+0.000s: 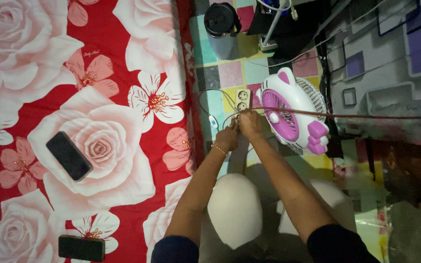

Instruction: The person unplugs a small cat-shaped fan, retrieves a screwdriver, and uses it to unscrew and remove parts of the fan's casing. They manipulate the fan's internal components and casing, then reassemble the fan and plug it back in.

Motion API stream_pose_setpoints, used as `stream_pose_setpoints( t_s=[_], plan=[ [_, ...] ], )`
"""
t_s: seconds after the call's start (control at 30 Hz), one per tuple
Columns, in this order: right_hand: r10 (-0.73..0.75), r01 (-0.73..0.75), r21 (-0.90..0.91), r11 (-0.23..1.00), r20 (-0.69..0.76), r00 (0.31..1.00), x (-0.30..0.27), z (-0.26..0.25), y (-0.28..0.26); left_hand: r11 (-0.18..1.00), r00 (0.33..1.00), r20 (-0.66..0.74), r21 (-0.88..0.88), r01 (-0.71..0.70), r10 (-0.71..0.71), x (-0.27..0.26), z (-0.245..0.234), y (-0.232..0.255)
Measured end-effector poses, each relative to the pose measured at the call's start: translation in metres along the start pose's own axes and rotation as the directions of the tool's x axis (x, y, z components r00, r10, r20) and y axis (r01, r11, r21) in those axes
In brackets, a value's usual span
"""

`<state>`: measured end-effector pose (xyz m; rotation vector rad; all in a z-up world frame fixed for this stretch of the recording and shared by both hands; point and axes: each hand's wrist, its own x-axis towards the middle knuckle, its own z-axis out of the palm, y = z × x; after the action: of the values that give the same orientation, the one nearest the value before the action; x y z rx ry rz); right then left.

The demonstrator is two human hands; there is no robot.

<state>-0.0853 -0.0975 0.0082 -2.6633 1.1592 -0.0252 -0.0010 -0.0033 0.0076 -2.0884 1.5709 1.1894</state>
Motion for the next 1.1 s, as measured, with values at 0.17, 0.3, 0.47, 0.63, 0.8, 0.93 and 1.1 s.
stream_pose_setpoints(
  t_s=[0.17,0.3,0.47,0.63,0.8,0.93,1.1],
  plan=[
    [0.167,-0.221,0.180,0.959,0.274,0.947,-0.003,-0.045,-0.005,1.000,0.999,-0.042,0.000,-0.030,0.030,-0.006,0.000,0.000],
    [0.155,-0.232,0.212,0.949,0.328,0.932,-0.004,-0.076,-0.007,0.999,0.999,-0.041,-0.018,-0.029,0.028,-0.001,0.002,-0.002],
    [0.135,-0.153,0.433,0.888,0.074,0.988,0.003,-0.069,0.001,0.974,0.986,-0.085,-0.164,-0.159,0.147,-0.007,-0.004,-0.011],
    [0.175,-0.054,0.703,0.709,-0.101,0.979,0.026,-0.059,0.007,0.847,0.913,-0.327,-0.530,0.036,-0.243,-0.052,-0.044,-0.022],
    [0.108,-0.115,0.826,0.552,0.066,0.992,0.043,-0.067,-0.001,0.925,0.453,-0.886,-0.249,-0.286,-0.099,-0.084,-0.101,-0.028],
    [-0.187,-0.181,0.970,0.163,0.210,0.960,0.047,-0.075,-0.003,0.952,0.294,-0.929,0.145,-0.271,0.226,-0.071,-0.110,-0.033],
    [-0.166,-0.381,0.911,0.155,0.405,0.899,0.040,-0.077,0.004,0.957,0.570,-0.819,-0.216,-0.196,-0.068,-0.058,-0.079,-0.053]
  ],
)
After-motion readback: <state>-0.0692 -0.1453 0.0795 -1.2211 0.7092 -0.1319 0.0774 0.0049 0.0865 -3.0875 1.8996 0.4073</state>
